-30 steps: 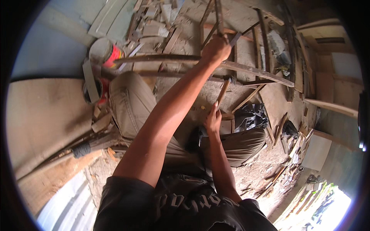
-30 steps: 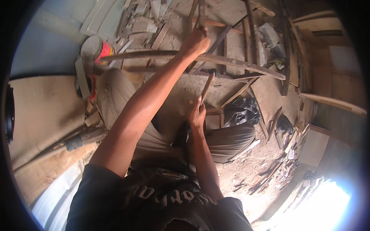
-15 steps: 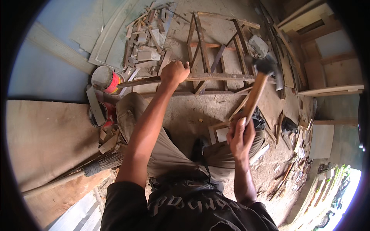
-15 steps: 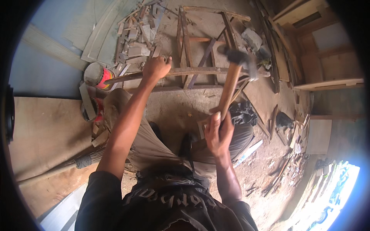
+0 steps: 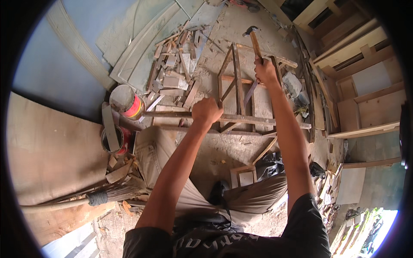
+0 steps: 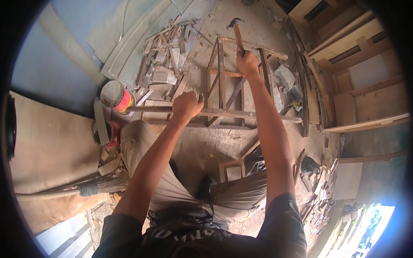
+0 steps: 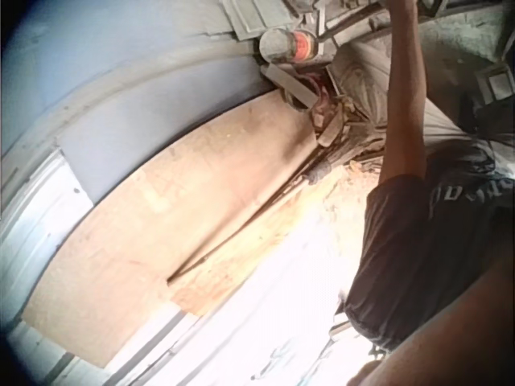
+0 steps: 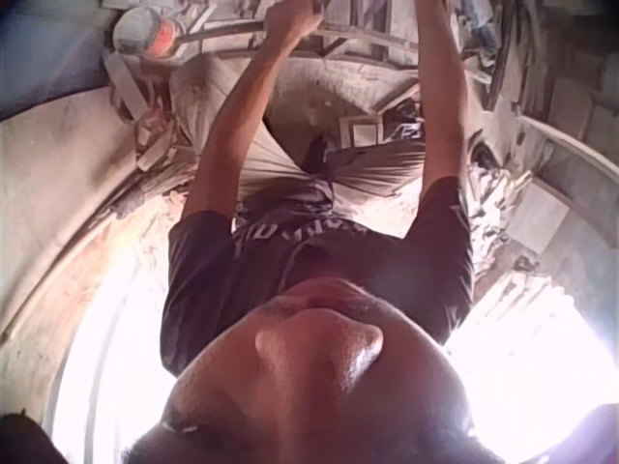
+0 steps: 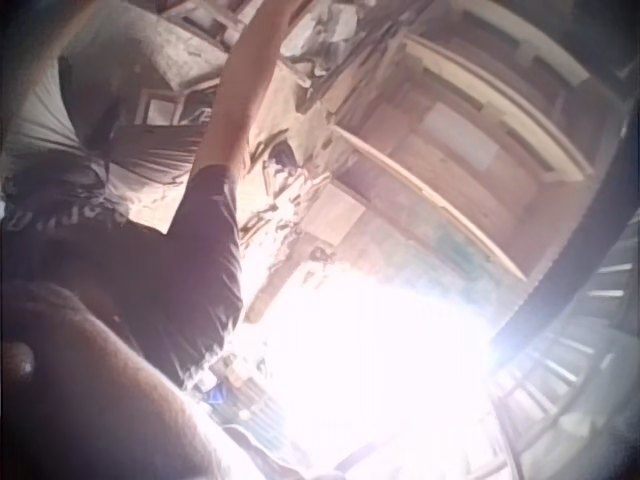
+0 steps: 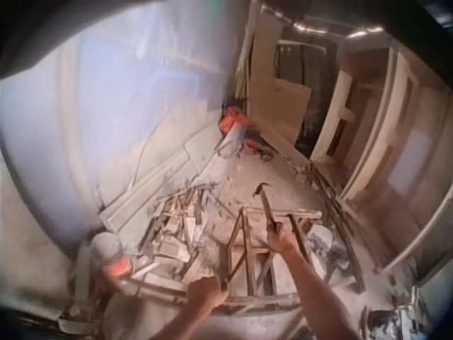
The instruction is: The person uses a hammer to forcefully dismantle a wooden chair frame. They repeatedly strike the joints to separate the legs and crossbars, eventually breaking the frame apart into individual pieces.
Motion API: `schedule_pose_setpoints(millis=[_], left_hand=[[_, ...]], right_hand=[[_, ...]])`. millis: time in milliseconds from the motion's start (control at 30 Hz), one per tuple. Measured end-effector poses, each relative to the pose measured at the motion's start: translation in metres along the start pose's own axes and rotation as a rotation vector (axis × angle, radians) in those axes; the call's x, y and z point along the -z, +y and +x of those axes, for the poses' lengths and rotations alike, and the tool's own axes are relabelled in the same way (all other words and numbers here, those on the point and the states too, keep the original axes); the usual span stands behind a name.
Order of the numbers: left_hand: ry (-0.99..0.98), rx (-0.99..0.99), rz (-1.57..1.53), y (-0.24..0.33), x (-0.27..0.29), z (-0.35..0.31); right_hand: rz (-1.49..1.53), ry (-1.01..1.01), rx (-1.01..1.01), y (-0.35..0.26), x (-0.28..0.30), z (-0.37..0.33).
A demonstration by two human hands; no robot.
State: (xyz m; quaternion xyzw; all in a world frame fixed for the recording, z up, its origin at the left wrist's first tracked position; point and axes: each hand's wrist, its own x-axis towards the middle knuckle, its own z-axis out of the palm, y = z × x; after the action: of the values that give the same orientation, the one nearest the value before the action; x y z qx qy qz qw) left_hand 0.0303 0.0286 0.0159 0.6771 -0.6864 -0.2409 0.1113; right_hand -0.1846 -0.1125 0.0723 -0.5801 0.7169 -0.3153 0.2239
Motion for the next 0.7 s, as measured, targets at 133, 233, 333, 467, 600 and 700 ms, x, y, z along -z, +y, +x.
schedule_pose_setpoints(millis=[133, 233, 333, 467, 600, 700], left_hand=[[-0.029, 0.014, -0.026, 0.0, 0.008, 0.001], [-0.044, 0.027, -0.041, -0.003, 0.004, 0.005], [-0.055, 0.042, -0.041, -0.012, 0.004, 0.006], [-0.033, 0.059, -0.024, -0.016, 0.0, -0.001], [-0.09, 0.037, -0.058, -0.008, 0.001, 0.006], [-0.114, 0.081, -0.067, -0.021, 0.007, 0.011]], right_hand=[[-0.235, 0.086, 0.139, 0.008, -0.032, 0.02], [-0.4, -0.021, 0.167, 0.01, -0.037, 0.032], [-0.321, 0.095, 0.164, -0.014, -0.046, 0.009], [-0.275, -0.305, -0.091, -0.027, -0.028, 0.025], [-0.575, 0.082, 0.266, 0.011, -0.042, 0.035], [-0.339, -0.202, -0.014, -0.039, -0.028, 0.034]])
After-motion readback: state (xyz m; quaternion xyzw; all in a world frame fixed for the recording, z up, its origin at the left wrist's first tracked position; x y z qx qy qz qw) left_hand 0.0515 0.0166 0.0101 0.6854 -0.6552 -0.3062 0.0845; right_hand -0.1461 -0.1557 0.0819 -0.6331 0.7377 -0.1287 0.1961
